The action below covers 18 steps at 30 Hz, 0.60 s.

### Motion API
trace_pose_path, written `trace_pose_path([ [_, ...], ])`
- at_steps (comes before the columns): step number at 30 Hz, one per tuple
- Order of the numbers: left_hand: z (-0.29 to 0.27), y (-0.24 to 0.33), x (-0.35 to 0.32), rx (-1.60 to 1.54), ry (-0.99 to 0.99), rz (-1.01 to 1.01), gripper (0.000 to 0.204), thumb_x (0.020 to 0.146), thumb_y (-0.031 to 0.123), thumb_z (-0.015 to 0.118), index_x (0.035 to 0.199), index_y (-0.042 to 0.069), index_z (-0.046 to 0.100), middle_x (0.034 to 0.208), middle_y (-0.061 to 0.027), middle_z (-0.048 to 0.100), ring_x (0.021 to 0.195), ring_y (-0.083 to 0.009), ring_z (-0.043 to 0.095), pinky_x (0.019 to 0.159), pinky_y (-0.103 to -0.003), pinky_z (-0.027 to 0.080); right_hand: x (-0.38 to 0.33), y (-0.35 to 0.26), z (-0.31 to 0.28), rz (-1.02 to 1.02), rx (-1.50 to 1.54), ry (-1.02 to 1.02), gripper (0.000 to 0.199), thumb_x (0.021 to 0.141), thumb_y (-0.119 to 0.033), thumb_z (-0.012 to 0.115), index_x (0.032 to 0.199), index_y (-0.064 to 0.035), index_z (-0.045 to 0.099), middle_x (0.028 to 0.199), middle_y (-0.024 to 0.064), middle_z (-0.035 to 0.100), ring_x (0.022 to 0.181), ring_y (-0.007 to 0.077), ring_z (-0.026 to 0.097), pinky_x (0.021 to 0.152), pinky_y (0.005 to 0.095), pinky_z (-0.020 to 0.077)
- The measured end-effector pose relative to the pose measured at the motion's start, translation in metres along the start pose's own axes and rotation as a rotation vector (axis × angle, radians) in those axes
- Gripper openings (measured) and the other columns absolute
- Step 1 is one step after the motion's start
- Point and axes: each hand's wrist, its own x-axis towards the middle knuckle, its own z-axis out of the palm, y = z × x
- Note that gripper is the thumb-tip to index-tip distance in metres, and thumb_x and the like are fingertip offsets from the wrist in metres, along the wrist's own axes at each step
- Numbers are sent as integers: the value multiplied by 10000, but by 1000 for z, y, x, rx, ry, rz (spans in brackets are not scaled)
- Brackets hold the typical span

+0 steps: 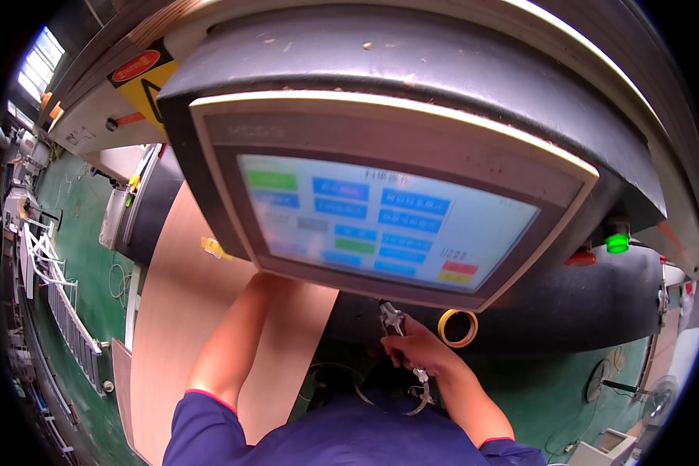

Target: The person applies a piece of tape to the surface of a wooden board, then aligns the board on a machine and uses an air nozzle to clean the surface.

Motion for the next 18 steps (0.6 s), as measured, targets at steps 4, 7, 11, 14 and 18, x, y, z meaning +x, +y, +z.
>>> trace_pose_path([
  [4, 26, -5, 27, 173, -204, 1, 309, 823, 196, 595, 1107, 80, 562, 1123, -172, 550, 1053, -354, 512, 941, -456, 411, -3, 2, -5, 43, 24, -50, 282, 845, -77, 616, 1096, -35, 494, 690, 34, 571, 523, 112, 552, 409, 231, 353],
  [7, 21, -9, 18, 203, -263, -11, 266, 820, 193, 590, 1063, 87, 574, 1088, -158, 557, 1036, -340, 516, 927, -448, 414, -5, -9, -7, 32, 19, -63, 265, 846, -79, 615, 1084, -39, 505, 691, 25, 559, 526, 102, 532, 417, 237, 352],
  [11, 16, -8, 12, 195, -302, -20, 212, 815, 189, 582, 1005, 95, 591, 1041, -138, 567, 1014, -323, 523, 907, -438, 417, 5, -11, -12, 72, -18, -78, 250, 849, -84, 620, 1073, -44, 514, 694, 28, 562, 526, 105, 534, 414, 242, 344],
  [14, 16, -12, 21, 169, -318, -22, 174, 811, 186, 577, 962, 102, 604, 1007, -123, 575, 997, -309, 527, 893, -430, 420, 4, -21, -4, 68, -13, -71, 229, 856, -89, 623, 1055, -46, 518, 684, 31, 564, 515, 112, 537, 412, 244, 339],
  [18, 16, -19, 34, 144, -333, -29, 130, 807, 181, 570, 904, 111, 620, 960, -104, 585, 975, -292, 534, 873, -420, 423, 10, -31, 2, 47, -118, -15, 187, 864, -92, 625, 1013, -55, 518, 663, 21, 544, 503, 112, 518, 420, 244, 341],
])
